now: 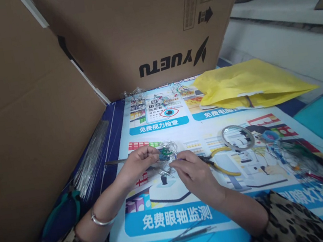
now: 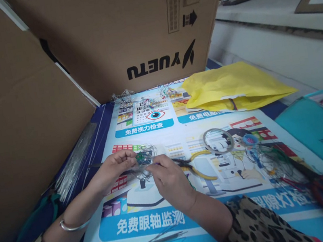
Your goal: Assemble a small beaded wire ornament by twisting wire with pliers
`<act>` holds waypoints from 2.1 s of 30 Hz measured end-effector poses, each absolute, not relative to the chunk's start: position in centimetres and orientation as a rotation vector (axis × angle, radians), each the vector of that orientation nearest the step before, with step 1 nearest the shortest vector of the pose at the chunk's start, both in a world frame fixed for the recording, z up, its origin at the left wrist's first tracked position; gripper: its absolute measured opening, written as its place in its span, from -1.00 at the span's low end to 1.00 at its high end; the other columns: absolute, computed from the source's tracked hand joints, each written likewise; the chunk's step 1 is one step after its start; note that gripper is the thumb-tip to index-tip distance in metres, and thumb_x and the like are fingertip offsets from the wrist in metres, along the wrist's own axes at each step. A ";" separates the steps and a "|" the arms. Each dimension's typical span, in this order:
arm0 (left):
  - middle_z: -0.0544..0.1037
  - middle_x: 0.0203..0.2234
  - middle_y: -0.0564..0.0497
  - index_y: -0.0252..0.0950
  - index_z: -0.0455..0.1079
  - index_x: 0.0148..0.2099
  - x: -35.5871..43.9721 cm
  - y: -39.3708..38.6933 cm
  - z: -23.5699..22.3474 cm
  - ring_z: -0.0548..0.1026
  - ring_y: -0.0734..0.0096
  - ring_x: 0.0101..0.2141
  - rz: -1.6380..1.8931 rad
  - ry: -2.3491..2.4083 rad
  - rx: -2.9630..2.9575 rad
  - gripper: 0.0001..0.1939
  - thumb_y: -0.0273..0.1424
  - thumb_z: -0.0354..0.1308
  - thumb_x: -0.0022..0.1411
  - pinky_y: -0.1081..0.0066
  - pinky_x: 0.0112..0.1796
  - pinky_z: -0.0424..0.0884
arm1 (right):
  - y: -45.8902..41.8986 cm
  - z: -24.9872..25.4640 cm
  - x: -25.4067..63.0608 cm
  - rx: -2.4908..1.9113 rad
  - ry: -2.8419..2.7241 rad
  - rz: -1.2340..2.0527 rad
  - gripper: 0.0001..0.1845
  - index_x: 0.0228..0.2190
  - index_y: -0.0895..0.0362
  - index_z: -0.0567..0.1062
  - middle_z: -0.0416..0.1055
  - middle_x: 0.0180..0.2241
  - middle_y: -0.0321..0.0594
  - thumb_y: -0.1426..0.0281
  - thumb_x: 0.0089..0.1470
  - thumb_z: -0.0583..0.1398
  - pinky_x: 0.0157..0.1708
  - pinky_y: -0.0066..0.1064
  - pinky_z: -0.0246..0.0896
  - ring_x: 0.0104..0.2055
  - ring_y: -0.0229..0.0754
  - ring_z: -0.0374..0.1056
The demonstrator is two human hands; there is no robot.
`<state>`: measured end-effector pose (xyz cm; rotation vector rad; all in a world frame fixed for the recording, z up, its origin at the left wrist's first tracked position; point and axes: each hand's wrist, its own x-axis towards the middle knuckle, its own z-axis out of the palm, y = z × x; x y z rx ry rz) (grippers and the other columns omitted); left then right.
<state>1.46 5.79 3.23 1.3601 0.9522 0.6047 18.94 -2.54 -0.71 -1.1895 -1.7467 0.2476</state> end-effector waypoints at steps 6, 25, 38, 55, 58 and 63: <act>0.41 -0.44 0.03 -0.35 0.37 -0.30 1.4 5.9 3.2 0.36 0.50 -0.42 0.639 0.972 1.381 -0.77 -0.30 0.23 0.03 0.48 -0.37 0.29 | -2.5 -0.7 18.9 -1.204 -1.739 0.248 -0.70 -0.25 0.08 0.48 0.34 -0.31 -0.17 0.59 0.09 0.03 -0.30 -0.39 0.32 -0.27 -0.23 0.32; 0.43 -0.45 0.03 -0.35 0.37 -0.29 1.5 5.7 3.8 0.36 0.47 -0.41 0.647 0.966 1.430 -0.77 -0.26 0.15 0.11 0.46 -0.34 0.27 | -2.4 -0.9 18.9 -1.206 -1.726 0.250 -0.72 -0.23 0.07 0.47 0.33 -0.30 -0.18 0.56 0.09 0.05 -0.29 -0.38 0.34 -0.27 -0.23 0.32; 0.42 -0.39 0.03 -0.34 0.37 -0.26 1.4 5.6 3.6 0.35 0.45 -0.36 0.564 0.968 1.604 -0.77 -0.30 0.19 0.06 0.45 -0.29 0.27 | -2.5 -0.4 18.9 -1.194 -1.718 0.297 -0.75 -0.24 0.12 0.47 0.31 -0.31 -0.16 0.56 0.10 0.05 -0.27 -0.39 0.30 -0.26 -0.22 0.31; 0.38 -0.46 0.05 -0.36 0.35 -0.32 1.1 5.9 3.3 0.31 0.51 -0.42 0.523 0.938 1.639 -0.82 -0.32 0.15 0.10 0.48 -0.36 0.24 | -2.3 -0.4 18.9 -1.227 -1.667 0.303 -0.75 -0.23 0.06 0.46 0.33 -0.32 -0.18 0.52 0.10 0.06 -0.26 -0.37 0.32 -0.27 -0.22 0.32; 0.39 -0.45 0.04 -0.36 0.35 -0.31 1.1 5.9 3.2 0.32 0.50 -0.42 0.523 0.953 1.642 -0.82 -0.32 0.14 0.11 0.47 -0.36 0.26 | -2.3 -0.5 19.0 -1.226 -1.662 0.296 -0.75 -0.23 0.07 0.45 0.32 -0.31 -0.18 0.53 0.10 0.06 -0.26 -0.37 0.31 -0.26 -0.22 0.32; 0.41 -0.38 0.01 -0.35 0.35 -0.24 0.8 5.8 3.5 0.36 0.45 -0.35 0.524 0.935 1.632 -0.79 -0.32 0.14 0.11 0.42 -0.29 0.29 | -2.2 -0.6 19.0 -1.239 -1.656 0.302 -0.76 -0.24 0.09 0.45 0.32 -0.30 -0.18 0.54 0.08 0.07 -0.25 -0.37 0.31 -0.25 -0.22 0.33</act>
